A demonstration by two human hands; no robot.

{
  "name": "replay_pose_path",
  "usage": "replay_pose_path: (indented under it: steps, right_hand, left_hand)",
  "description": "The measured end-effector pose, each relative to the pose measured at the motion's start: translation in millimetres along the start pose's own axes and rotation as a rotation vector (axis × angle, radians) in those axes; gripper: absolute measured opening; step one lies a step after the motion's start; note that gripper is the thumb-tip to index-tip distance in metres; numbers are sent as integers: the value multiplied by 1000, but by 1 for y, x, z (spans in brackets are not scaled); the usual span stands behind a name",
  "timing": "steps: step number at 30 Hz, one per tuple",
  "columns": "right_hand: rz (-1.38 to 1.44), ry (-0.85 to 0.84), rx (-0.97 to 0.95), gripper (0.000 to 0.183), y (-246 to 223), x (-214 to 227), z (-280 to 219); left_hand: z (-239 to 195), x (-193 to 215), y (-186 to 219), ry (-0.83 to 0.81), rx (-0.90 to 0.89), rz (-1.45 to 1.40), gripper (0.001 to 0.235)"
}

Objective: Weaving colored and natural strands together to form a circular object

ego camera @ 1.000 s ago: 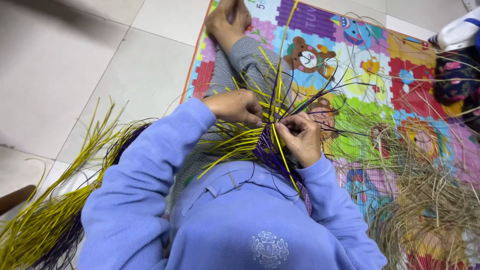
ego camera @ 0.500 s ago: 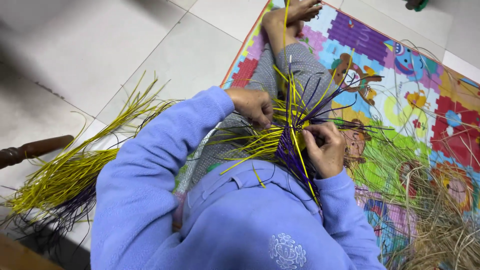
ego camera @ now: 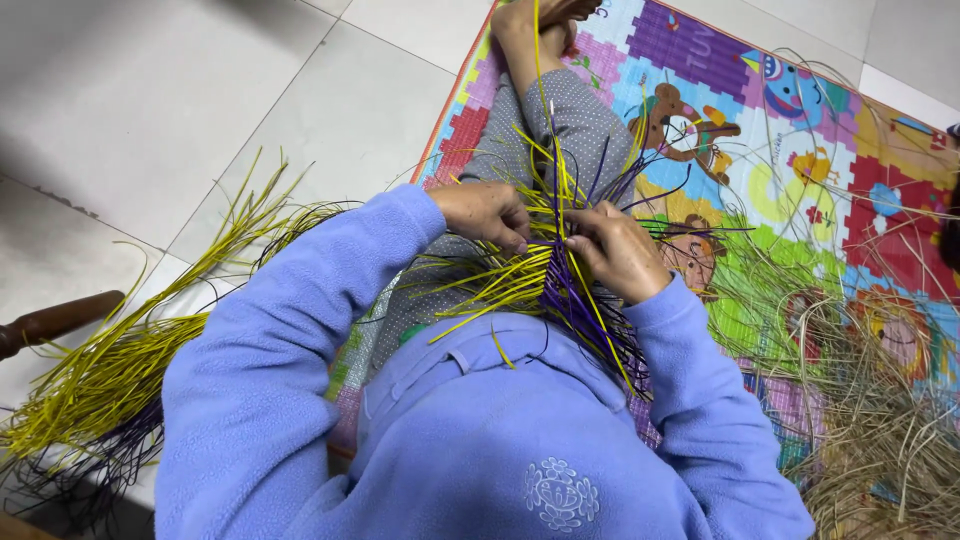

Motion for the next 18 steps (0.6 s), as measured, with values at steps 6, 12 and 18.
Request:
replay_pose_path:
  steps: [6,12,18]
  right_hand:
    - [-148,-282,-129,28,7,-2,3]
    - [25,-305,-15,23,16,-16,1]
    - [98,-240,-101,17,35,-30,-5]
  left_hand:
    - [2,1,-5,8,13,-96,16]
    - [8,-6,-17,-37,24,-75,14]
    - [4,-11,-18,-65,9,-105,14]
Point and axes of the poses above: each hand's wrist, its own z-axis towards the middle knuckle, its own x-axis out of the back of the hand, y = z × x, the point moved 10 cm from there along z, towards the middle knuckle, and after that the axes turned 10 degrees about -z, right-handed, at the moved point
